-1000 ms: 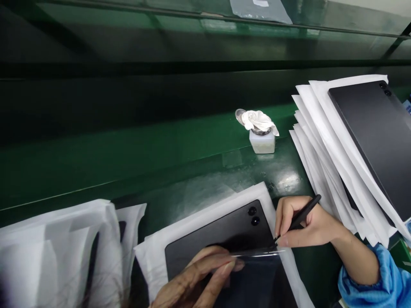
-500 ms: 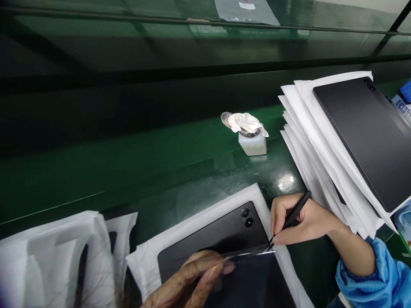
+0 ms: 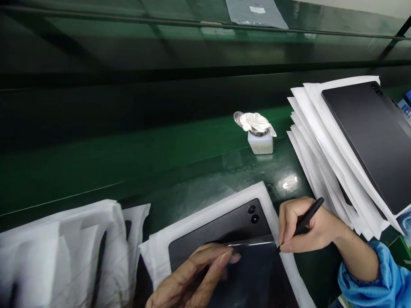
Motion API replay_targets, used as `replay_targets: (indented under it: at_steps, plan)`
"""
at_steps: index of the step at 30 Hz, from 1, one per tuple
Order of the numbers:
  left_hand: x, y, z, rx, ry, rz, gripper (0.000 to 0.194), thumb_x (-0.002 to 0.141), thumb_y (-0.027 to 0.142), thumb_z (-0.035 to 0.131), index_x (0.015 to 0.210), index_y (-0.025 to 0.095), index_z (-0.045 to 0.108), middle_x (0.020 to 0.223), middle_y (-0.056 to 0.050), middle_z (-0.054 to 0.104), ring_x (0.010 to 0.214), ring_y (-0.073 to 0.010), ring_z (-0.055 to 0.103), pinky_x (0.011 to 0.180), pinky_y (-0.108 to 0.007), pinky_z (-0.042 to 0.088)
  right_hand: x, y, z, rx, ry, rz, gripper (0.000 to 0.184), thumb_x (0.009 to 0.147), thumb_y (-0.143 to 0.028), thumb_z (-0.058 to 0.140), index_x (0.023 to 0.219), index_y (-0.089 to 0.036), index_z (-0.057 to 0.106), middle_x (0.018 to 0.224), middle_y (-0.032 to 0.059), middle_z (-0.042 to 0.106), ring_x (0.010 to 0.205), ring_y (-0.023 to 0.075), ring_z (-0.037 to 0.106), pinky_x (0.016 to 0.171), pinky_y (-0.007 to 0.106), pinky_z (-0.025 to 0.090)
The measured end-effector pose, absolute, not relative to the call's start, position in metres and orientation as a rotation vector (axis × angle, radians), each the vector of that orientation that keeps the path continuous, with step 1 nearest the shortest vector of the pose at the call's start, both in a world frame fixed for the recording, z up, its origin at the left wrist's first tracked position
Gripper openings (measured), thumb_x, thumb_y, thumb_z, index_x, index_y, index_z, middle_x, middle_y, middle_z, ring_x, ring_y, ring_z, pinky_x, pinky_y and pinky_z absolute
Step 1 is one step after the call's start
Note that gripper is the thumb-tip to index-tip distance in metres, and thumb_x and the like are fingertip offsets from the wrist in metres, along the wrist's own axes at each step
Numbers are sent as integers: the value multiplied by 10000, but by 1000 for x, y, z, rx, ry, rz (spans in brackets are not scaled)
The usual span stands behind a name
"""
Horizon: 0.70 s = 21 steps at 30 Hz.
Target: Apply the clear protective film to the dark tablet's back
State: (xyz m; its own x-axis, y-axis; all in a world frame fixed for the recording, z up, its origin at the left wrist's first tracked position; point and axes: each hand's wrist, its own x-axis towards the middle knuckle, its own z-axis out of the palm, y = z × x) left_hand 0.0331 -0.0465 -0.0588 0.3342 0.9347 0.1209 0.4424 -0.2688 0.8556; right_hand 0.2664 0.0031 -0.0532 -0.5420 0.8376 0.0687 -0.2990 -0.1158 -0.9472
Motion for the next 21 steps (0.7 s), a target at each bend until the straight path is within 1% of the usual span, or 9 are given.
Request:
replay_targets:
  at_steps: [3,4,6,8,11,15,19,20,21]
  plan:
    - [43,-53,-65,1921,1062,894,196,839,447,633,756,281,697,557,-7,565,553,-188,554,623,-294,584,254,-6,-63,-665,-1086,1712,219,821,26,642,843,-175,558,834,5,597,679,71,600,569,154,495]
    - [44,-55,-67,1924,1020,906,190,854,427,619,757,278,686,566,-4,576,543,-184,549,630,-298,583,248,-10,-68,-723,-964,1650,188,856,-9,636,851,-180,557,827,0,586,649,65,595,533,142,482]
    - [44,-58,-72,1915,975,922,154,882,359,590,780,271,664,590,11,605,525,-168,543,651,-297,581,234,-16,-77,-886,-749,1519,149,889,-78,656,834,-173,555,786,-12,571,611,55,593,517,128,483]
    - [43,-59,-74,1906,957,929,101,901,269,559,835,264,635,621,46,631,512,-140,540,700,-285,577,221,-22,-85,-1011,-633,1439,173,870,-126,708,794,-160,557,742,-18,572,600,55,601,538,127,502]
    - [42,-59,-75,1887,950,935,108,913,174,521,899,256,589,661,84,649,536,-116,557,757,-269,563,212,-26,-91,-1054,-631,1396,174,851,-152,737,777,-158,579,723,-21,583,579,61,606,541,138,515]
    - [41,-62,-75,1879,941,925,98,942,192,512,902,250,580,657,83,640,542,-118,554,767,-278,554,211,-27,-93,-1079,-687,1354,155,863,-147,725,783,-157,593,728,-16,599,563,64,611,535,148,514]
    - [39,-66,-77,1867,915,913,102,939,180,507,898,243,575,663,94,651,516,-104,549,789,-284,548,210,-24,-91,-1096,-654,1328,185,851,-164,745,772,-153,578,707,-22,594,537,62,599,525,155,507]
    - [39,-66,-78,1874,905,911,95,936,181,513,901,244,575,669,97,652,518,-99,548,831,-281,550,209,-23,-91,-1102,-638,1325,198,843,-174,754,767,-152,573,699,-21,592,530,64,596,521,157,504]
    - [40,-66,-78,1883,894,910,92,937,182,519,909,247,578,679,103,654,528,-94,550,914,-277,541,209,-22,-90,-1109,-622,1322,214,831,-182,766,757,-149,568,690,-19,590,523,66,592,516,159,500]
